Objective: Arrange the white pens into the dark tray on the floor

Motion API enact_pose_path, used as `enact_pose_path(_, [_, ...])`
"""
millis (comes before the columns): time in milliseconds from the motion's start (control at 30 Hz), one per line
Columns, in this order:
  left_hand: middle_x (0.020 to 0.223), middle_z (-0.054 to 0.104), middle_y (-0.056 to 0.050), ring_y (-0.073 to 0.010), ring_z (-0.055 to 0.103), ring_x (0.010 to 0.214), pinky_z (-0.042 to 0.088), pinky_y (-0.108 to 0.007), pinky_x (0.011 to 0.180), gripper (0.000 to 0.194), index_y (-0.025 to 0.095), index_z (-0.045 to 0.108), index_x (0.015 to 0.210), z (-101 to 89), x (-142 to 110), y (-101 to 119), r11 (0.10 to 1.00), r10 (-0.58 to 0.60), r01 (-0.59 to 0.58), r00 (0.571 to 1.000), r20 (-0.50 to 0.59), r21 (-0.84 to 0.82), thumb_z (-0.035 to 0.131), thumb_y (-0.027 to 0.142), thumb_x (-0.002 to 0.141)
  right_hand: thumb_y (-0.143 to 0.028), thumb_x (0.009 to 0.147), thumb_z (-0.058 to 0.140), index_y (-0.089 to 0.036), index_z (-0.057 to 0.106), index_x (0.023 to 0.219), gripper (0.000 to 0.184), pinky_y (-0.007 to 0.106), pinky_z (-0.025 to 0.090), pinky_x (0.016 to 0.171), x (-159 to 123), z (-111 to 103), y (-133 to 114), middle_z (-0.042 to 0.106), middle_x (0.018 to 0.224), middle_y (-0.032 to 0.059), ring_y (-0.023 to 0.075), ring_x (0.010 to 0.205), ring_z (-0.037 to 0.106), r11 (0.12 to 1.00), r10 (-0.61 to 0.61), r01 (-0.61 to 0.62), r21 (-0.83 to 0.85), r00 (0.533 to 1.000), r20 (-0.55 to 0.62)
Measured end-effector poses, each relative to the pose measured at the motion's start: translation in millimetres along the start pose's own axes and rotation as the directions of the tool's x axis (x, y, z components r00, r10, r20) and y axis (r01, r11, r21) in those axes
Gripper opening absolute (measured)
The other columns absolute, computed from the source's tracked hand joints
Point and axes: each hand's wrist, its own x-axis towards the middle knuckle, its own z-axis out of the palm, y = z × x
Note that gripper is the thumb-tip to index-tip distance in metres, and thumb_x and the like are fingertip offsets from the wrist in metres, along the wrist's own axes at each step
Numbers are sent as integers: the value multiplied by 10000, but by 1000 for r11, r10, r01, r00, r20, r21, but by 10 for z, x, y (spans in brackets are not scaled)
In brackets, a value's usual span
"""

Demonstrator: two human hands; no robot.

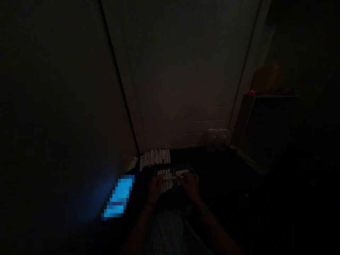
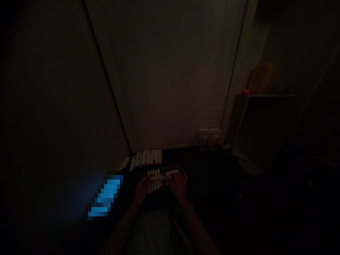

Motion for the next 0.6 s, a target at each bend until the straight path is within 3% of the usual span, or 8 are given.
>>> enact_pose_path(200, [931,680,-77,-192,616,862,468,-288,764,448,157,635,960,-12,-10,20,999,-28,28,1000,0,-43,349,473,822,-421,916,319,-210,606,768,385,288,247,798,14,32,20,653,754,11,139,774,556,998,52,-53,-41,999,-3])
enact_pose_path(600, [990,668,-79,-199,603,923,456,-290,801,447,163,620,1004,-8,-10,-17,998,-26,27,999,25,-54,342,468,831,-400,909,329,-206,587,787,344,260,265,770,24,33,33,638,731,-6,123,729,559,999,28,-28,-31,1000,5])
